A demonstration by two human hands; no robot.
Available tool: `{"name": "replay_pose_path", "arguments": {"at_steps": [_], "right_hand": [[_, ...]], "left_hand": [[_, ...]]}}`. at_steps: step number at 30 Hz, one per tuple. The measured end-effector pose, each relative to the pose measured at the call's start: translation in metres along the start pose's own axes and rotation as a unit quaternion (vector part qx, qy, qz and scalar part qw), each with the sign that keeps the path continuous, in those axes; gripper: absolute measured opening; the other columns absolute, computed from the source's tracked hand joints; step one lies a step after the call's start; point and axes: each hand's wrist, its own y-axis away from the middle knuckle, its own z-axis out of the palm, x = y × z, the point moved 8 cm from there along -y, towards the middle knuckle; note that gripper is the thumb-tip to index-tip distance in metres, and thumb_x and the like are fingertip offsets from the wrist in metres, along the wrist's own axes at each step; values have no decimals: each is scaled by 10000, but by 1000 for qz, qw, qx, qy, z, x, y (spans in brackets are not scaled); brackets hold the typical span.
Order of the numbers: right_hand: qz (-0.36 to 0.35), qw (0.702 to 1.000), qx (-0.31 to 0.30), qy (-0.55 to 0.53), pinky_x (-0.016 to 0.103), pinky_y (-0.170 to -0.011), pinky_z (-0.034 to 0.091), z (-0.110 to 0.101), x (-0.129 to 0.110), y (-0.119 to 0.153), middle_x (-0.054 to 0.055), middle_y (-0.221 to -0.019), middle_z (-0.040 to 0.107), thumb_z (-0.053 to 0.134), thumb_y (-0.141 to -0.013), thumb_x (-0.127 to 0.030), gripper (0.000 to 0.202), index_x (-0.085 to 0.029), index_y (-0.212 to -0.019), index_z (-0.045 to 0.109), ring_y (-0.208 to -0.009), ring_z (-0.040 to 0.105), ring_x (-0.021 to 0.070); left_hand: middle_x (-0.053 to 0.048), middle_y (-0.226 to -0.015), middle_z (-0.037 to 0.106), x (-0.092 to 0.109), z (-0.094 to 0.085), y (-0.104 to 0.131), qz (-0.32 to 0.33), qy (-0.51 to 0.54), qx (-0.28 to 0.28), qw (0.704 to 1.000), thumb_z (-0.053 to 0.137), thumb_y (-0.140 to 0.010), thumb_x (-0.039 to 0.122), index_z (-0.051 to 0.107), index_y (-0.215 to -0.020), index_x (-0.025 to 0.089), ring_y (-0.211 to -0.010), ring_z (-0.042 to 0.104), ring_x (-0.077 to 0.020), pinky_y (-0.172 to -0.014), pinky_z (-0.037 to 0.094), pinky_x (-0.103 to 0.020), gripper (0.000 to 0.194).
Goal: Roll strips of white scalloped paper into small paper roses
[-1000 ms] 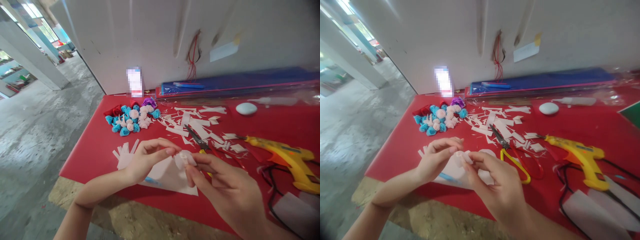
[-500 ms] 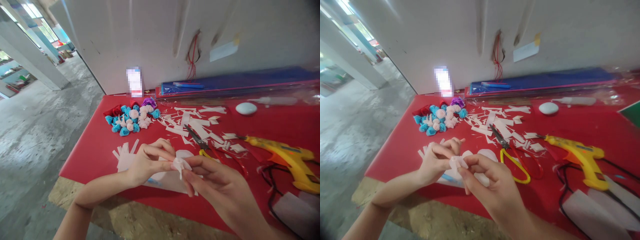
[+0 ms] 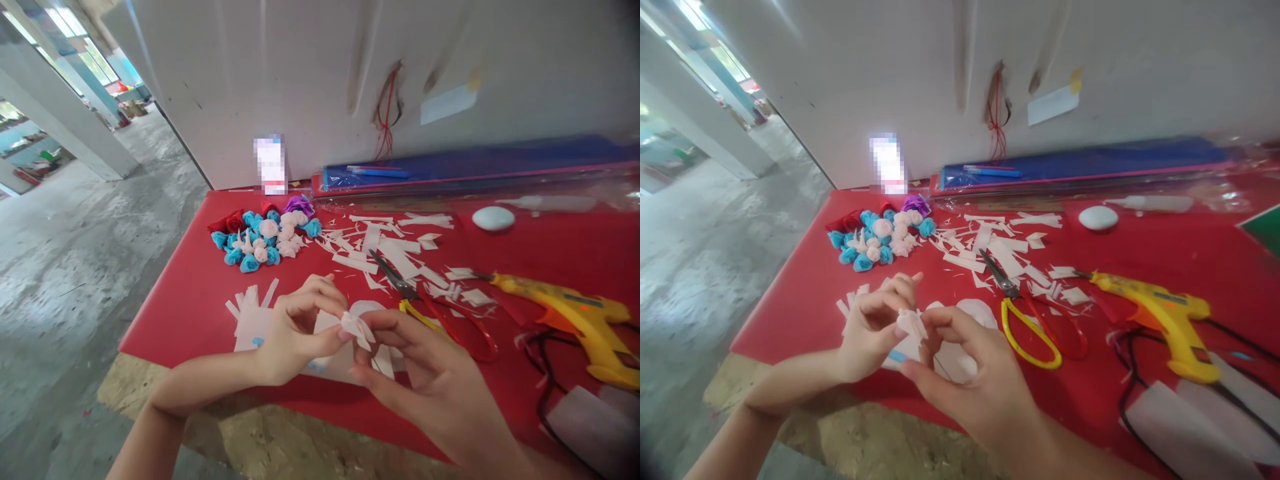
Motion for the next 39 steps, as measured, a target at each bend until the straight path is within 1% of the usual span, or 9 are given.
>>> {"name": "replay_pose_path", "arguments": {"at_steps": [3,7,12,20,25,29,34,37,39], "right_hand": [[-34,997,19,60,173,-464,512,-1,-3,2,-54,-570,628,646,-690,-124,154,-229,-787,588,-475,605,109],[-56,992,50,102,152,-444,491,-4,-5,3,-58,-584,625,629,-755,-178,65,-231,-773,594,-453,587,87],[-16,996,33,80,163,-421,468,-3,-1,3,-56,-537,604,614,-802,-251,57,-231,-749,604,-439,569,91],[14,999,2,41,171,-427,456,-2,-3,1,-47,-498,585,601,-815,-265,173,-223,-648,616,-434,558,94],[32,999,-2,36,182,-420,451,-3,0,1,-47,-476,583,605,-811,-276,199,-224,-618,611,-416,548,98],[46,999,-11,6,179,-427,438,-3,4,2,-54,-480,595,624,-800,-270,153,-233,-651,623,-429,552,96],[109,991,-46,-64,193,-512,469,0,13,3,-64,-471,583,649,-794,-315,183,-233,-635,616,-449,535,89],[155,980,-80,-100,204,-522,471,6,19,3,-61,-462,573,653,-787,-383,239,-221,-619,601,-451,530,89],[167,975,-97,-108,210,-515,474,9,19,3,-61,-451,569,654,-780,-411,243,-220,-636,611,-445,533,93]], "left_hand": [[17,-684,555,1,1,1,13,-11,1,1000,682,-762,287,656,-711,221,-725,512,-117,-922,388,-370,87],[21,-688,545,3,3,3,41,-21,2,999,662,-782,276,628,-713,199,-720,510,-102,-869,413,-322,109],[27,-689,542,5,2,3,74,-40,-3,996,659,-781,286,602,-716,185,-706,519,-95,-977,371,-372,132],[9,-715,528,9,6,2,63,-63,-40,995,640,-786,336,576,-723,180,-729,519,-116,-981,386,-403,180],[16,-708,529,8,6,2,65,-40,-29,997,650,-791,298,607,-735,174,-730,522,-98,-941,422,-355,142],[25,-699,532,7,5,3,65,-22,-22,997,651,-797,264,640,-748,185,-718,518,-84,-986,394,-359,94],[22,-703,530,5,6,4,45,10,-38,998,683,-771,262,667,-759,206,-730,510,-93,-973,410,-372,59],[21,-701,531,7,6,3,42,12,-44,998,691,-764,267,666,-748,206,-723,506,-93,-953,423,-367,68],[23,-687,528,8,7,3,43,10,-45,998,690,-765,275,652,-722,198,-713,500,-90,-937,431,-356,96]]}}
